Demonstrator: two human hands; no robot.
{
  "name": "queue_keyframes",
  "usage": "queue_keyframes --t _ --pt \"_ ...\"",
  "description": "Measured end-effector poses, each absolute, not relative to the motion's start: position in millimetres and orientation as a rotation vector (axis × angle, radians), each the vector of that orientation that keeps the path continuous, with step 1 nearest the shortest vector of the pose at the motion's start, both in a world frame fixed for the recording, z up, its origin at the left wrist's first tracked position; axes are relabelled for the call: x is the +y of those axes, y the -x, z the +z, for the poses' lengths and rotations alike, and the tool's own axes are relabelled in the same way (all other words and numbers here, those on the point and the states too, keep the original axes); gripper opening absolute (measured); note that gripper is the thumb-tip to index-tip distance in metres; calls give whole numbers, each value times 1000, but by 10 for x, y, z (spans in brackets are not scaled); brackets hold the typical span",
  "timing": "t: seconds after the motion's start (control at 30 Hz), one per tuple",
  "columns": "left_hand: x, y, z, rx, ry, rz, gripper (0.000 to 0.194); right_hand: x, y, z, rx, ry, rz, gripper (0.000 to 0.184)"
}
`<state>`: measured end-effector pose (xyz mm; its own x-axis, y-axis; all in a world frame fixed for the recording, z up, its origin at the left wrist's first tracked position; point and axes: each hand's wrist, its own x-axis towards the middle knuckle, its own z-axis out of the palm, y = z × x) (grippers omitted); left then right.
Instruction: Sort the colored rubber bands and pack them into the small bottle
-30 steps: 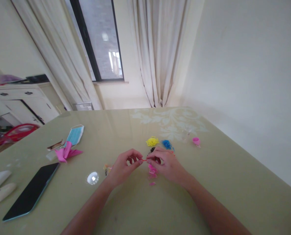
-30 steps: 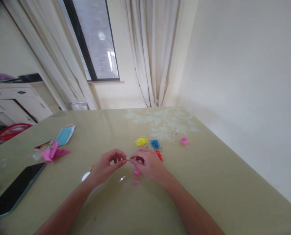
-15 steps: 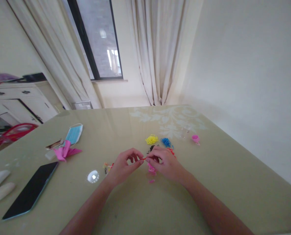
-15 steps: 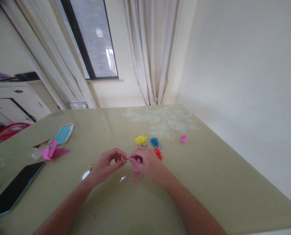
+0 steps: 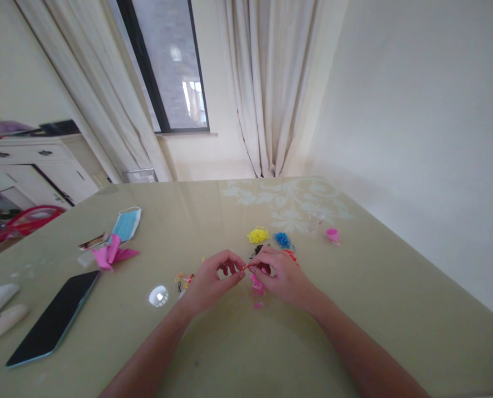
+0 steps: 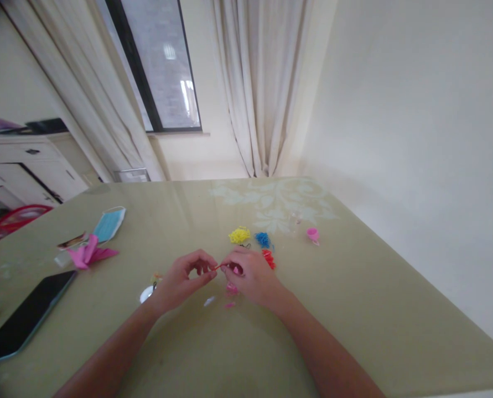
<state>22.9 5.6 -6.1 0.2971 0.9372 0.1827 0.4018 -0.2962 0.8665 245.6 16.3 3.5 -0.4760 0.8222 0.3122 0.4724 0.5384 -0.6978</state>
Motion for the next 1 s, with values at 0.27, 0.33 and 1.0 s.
queue_keyframes --t 0.27,0.33,1.0 --pt "173 136 -99 1479 -1917 491 28 146 -2680 288 -1867 878 712 14" --pt "197 232 -104 1544 -1941 390 28 121 -2765 373 -1752 811 731 14" --pt "200 436 -60 1492 -1768 267 15 76 -3010 520 -1612 717 729 16"
